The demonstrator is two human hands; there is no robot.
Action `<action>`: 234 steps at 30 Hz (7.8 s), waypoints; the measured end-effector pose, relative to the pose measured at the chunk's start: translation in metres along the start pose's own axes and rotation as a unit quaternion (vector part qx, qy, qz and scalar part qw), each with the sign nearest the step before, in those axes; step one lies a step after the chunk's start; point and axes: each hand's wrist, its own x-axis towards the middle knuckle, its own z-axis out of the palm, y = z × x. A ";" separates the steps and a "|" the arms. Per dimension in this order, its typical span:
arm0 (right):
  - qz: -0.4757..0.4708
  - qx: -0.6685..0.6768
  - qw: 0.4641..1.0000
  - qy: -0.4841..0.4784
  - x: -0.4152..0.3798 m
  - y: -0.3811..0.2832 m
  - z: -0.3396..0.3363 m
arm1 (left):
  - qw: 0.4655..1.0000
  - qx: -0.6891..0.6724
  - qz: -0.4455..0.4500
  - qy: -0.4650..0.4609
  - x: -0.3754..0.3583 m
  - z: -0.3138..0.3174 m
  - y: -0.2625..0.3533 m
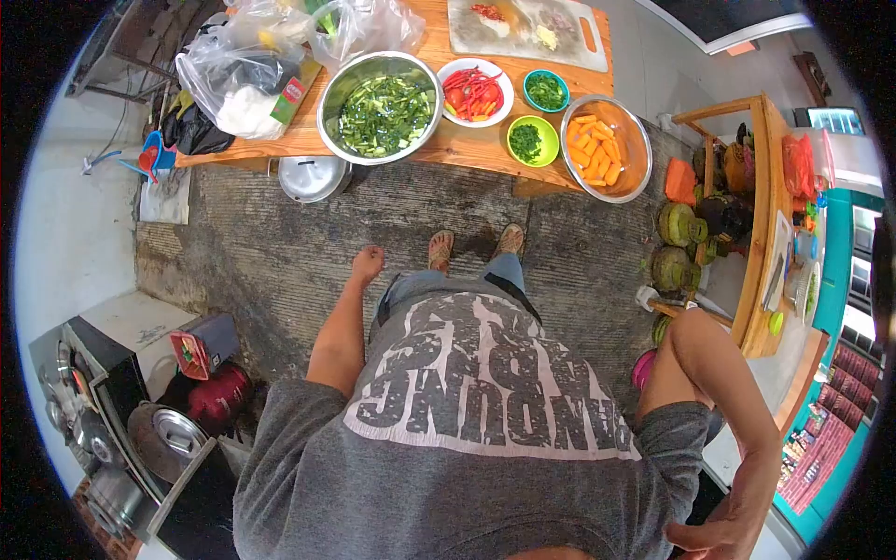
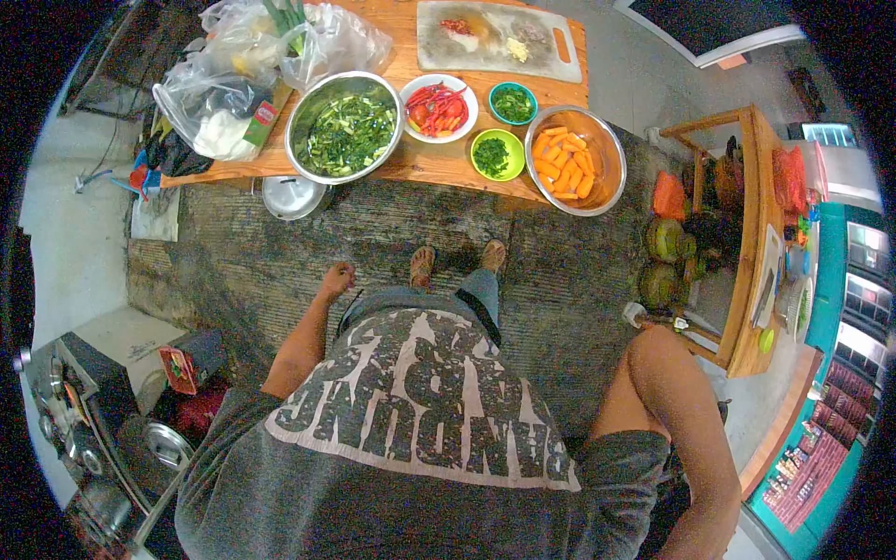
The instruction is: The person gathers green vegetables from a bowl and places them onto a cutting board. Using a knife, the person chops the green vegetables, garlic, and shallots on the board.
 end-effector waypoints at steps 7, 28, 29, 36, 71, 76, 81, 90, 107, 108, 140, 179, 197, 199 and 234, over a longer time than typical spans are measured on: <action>0.031 0.061 0.998 -0.013 -0.009 0.002 0.002 | 0.999 -0.039 0.005 0.005 -0.001 0.008 -0.033; 0.923 0.124 0.297 0.210 -0.396 0.054 0.588 | 0.970 0.095 0.220 -0.034 -0.053 -0.015 0.147; 0.920 0.180 0.256 0.237 -0.380 0.044 0.589 | 0.968 0.079 0.234 -0.053 -0.074 -0.019 0.189; 0.878 0.201 0.206 0.382 -0.378 0.033 0.554 | 0.860 0.131 0.489 0.061 -0.081 -0.001 0.394; 0.871 -0.031 0.193 0.451 -0.716 -0.156 0.148 | 0.858 0.371 0.311 0.172 0.051 0.058 0.541; 0.865 -0.037 0.199 0.458 -0.747 -0.147 0.133 | 0.832 0.338 0.373 0.233 0.040 0.057 0.544; 0.874 -0.172 0.091 0.445 -0.774 -0.167 0.144 | 0.829 0.358 0.314 0.294 0.039 0.058 0.559; 0.758 -0.591 -0.214 0.174 -0.902 -0.424 0.104 | 0.857 0.414 0.095 0.292 -0.015 0.086 0.594; 0.828 -0.382 -0.136 0.388 -1.038 -0.346 0.007 | 0.843 0.142 -0.034 0.517 -0.044 0.205 0.627; 0.829 -0.379 -0.130 0.390 -1.038 -0.341 0.003 | 0.843 0.133 -0.032 0.520 -0.042 0.206 0.623; 0.846 -0.160 -0.400 0.316 -1.032 -0.177 -0.123 | 0.756 0.129 0.124 0.630 0.006 0.126 0.615; 0.819 -0.546 0.010 0.179 -1.112 -0.303 -0.194 | 0.828 -0.008 -0.114 0.549 -0.020 0.254 0.582; 0.714 -0.122 0.621 0.299 -1.044 0.258 -0.461 | 0.783 -0.398 -0.181 0.443 -0.026 0.280 0.746; 0.691 -0.056 0.670 0.265 -1.015 0.309 -0.440 | 0.842 -0.399 -0.155 0.329 0.025 0.334 0.741; 0.418 0.104 0.889 -0.152 -0.668 0.537 -0.356 | 0.393 -0.682 -0.164 0.595 0.060 0.299 0.950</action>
